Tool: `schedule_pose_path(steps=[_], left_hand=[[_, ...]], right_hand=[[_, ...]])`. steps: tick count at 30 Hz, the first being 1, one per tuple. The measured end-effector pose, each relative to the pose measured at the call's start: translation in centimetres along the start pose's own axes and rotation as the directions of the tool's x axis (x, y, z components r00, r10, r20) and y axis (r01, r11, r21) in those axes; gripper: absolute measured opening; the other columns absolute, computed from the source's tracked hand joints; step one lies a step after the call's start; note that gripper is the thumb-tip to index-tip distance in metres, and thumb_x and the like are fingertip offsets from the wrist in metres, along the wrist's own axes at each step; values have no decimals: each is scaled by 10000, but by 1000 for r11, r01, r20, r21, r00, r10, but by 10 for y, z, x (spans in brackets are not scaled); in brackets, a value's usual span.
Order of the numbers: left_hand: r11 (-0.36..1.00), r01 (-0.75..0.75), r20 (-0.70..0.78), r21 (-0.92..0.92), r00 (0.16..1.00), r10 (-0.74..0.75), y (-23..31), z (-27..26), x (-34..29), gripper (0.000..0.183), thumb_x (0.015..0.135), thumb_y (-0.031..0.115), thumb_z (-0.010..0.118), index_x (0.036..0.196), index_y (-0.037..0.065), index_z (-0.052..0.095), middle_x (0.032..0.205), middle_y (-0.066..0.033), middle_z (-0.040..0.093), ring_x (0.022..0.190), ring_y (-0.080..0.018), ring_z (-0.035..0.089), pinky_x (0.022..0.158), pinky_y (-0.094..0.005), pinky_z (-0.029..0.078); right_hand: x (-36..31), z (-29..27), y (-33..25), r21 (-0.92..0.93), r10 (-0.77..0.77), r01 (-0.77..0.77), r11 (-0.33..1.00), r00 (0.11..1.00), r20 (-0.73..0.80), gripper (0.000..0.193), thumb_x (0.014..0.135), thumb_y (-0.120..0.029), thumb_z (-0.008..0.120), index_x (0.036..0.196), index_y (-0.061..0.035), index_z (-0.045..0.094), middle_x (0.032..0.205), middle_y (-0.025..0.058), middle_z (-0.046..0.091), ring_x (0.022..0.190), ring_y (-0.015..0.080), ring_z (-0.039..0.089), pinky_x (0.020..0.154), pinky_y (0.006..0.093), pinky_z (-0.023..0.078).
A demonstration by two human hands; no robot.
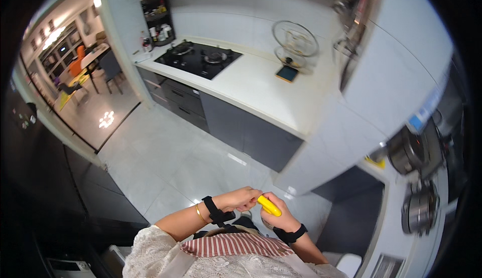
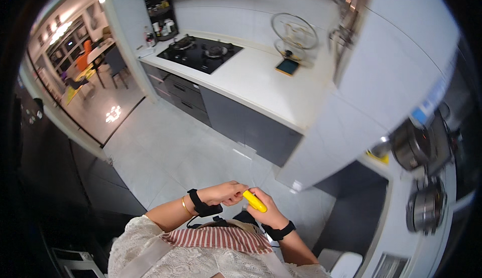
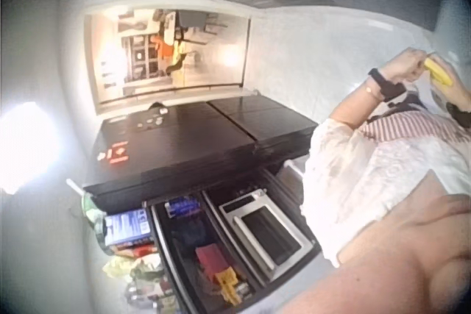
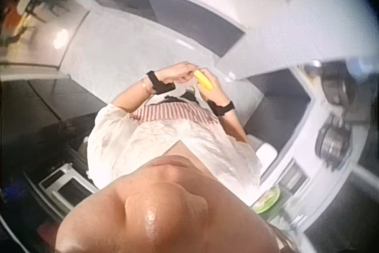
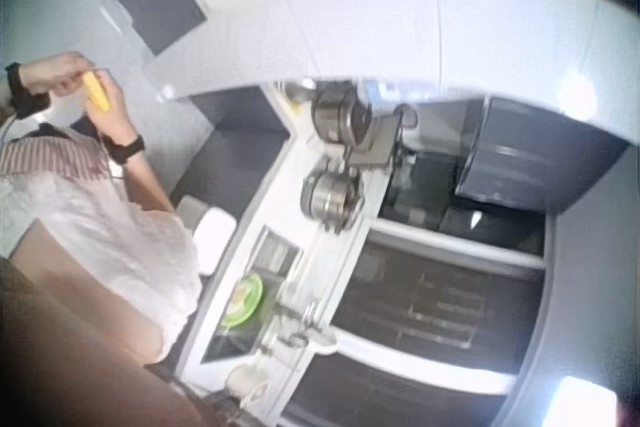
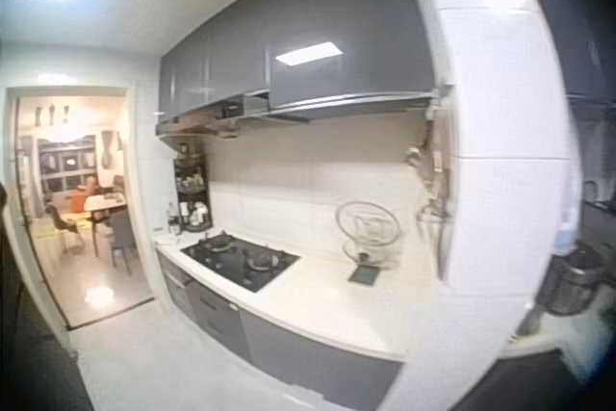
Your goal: The person clears a dining table by removing food scraps and used containers, then wipes the surface with a cloth. They carry items to the kitchen, discard food waste, and return to wipe the table and stove area with a spray bottle and cloth.
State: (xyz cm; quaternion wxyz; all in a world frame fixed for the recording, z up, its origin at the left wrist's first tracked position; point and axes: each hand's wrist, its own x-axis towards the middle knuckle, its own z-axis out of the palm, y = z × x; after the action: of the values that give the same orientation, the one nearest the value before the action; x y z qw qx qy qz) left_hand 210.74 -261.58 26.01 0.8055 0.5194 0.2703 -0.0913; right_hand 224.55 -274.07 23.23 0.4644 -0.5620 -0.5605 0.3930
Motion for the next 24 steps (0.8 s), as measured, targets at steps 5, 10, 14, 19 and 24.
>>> schedule_pose_path(steps=[5,10,14,19,24], left_hand=[[988,104,-68,-116,991,-113,43,-80,-6,337,883,304,394,599,125,359,490,41,301,395,-55,223,350,-227,158],[945,-267,-293,189,903,313,80,-140,-20,393,906,420,432,673,103,454,539,60,359,465,-29,306,403,-192,233],[754,-604,-310,259,687,657,105,-204,-32,139,869,193,564,876,63,514,714,64,473,604,-8,395,502,-168,319],[668,-702,-278,246,609,743,140,-277,-71,162,829,126,612,945,52,526,812,40,525,687,-14,446,579,-166,366],[758,-635,-275,150,709,649,169,-336,-108,184,836,132,600,973,27,536,809,8,534,663,-40,463,580,-180,395]], right_hand=[[102,-2,2,-38,-105,111,993,987,125,292,710,-45,562,989,-41,474,746,56,481,667,128,485,607,240,401],[202,8,-11,-3,-189,190,982,974,122,311,710,-61,582,1001,-50,471,779,18,481,690,96,477,611,235,399],[276,21,-29,135,-188,168,977,970,154,321,728,-59,589,1025,-49,467,850,4,514,738,61,500,662,212,417],[354,71,-68,185,-282,259,948,953,110,349,715,2,564,1045,-50,464,864,16,513,745,77,508,665,216,417],[411,105,-85,116,-345,334,935,935,86,370,707,22,566,1054,-37,450,924,60,514,779,138,537,687,242,428]])
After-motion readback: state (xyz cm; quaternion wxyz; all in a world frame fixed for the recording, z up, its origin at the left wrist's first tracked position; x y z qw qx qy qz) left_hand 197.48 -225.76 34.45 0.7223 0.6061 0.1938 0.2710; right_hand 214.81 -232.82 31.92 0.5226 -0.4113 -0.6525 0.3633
